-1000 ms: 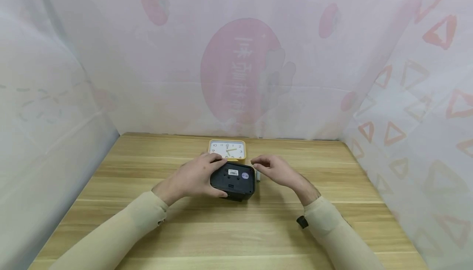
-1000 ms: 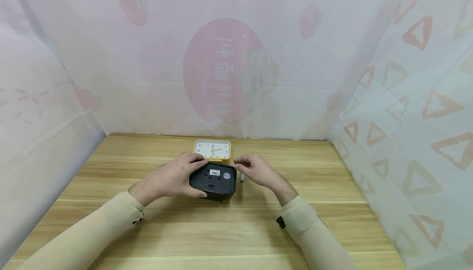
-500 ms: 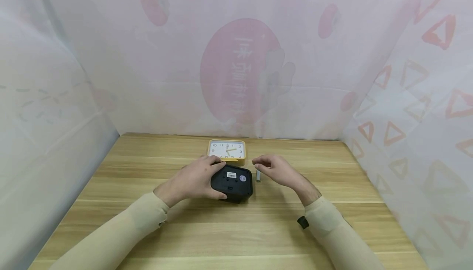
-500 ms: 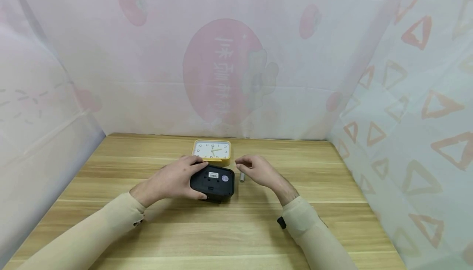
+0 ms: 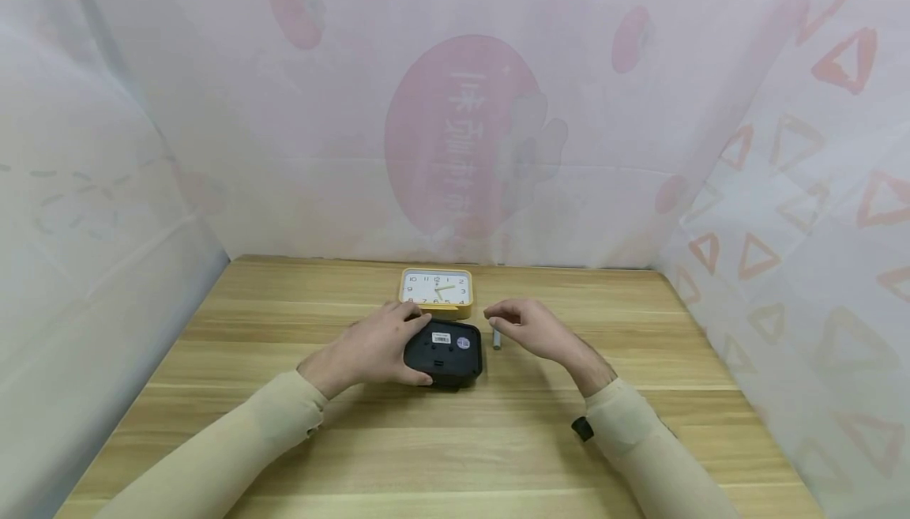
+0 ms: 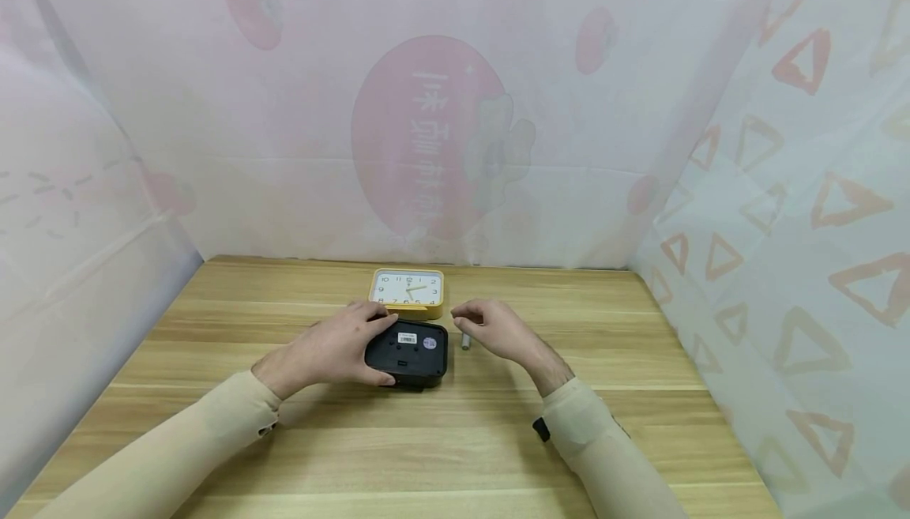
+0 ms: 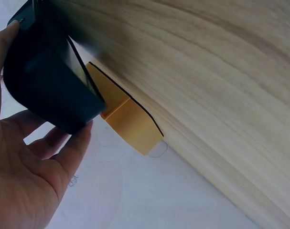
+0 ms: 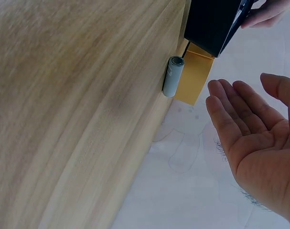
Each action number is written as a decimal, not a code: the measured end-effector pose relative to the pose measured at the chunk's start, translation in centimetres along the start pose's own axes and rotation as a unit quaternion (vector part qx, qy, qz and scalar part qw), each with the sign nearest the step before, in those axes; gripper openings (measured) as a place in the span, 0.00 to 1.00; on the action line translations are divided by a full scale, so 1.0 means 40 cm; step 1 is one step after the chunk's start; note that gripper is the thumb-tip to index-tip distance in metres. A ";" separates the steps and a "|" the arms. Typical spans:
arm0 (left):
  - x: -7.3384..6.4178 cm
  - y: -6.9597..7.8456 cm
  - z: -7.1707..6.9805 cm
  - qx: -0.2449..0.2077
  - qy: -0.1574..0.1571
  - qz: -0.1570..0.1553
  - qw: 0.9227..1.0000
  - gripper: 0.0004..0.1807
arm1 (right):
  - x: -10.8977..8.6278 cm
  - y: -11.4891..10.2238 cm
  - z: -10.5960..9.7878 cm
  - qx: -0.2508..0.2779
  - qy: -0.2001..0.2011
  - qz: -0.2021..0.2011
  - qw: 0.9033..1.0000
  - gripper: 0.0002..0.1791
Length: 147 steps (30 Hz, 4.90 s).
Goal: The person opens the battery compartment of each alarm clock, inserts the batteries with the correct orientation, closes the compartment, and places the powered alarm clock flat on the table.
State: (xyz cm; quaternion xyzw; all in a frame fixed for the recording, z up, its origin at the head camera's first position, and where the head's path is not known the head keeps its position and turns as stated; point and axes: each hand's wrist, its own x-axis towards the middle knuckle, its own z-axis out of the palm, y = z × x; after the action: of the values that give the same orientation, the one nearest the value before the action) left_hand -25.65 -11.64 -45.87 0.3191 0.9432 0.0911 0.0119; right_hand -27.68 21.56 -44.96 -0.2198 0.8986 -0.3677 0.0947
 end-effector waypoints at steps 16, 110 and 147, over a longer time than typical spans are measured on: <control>-0.016 -0.001 0.011 -0.018 -0.031 0.002 0.999 0.61 | 0.004 -0.005 0.010 -0.005 -0.008 -0.002 1.000 0.21; -0.016 -0.144 -0.003 -0.055 -0.083 0.194 0.976 0.31 | 0.011 -0.157 0.233 -0.367 0.035 -0.161 0.915 0.11; -0.015 -0.144 -0.002 -0.056 -0.080 0.195 0.976 0.31 | 0.031 -0.143 0.137 -0.194 0.057 -0.063 0.977 0.07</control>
State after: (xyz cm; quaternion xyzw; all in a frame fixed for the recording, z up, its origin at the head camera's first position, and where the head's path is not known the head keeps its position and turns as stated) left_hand -28.64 -16.51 -46.84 0.5017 0.8524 0.1188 0.0870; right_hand -25.07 13.96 -44.85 -0.2687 0.9411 -0.2036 -0.0248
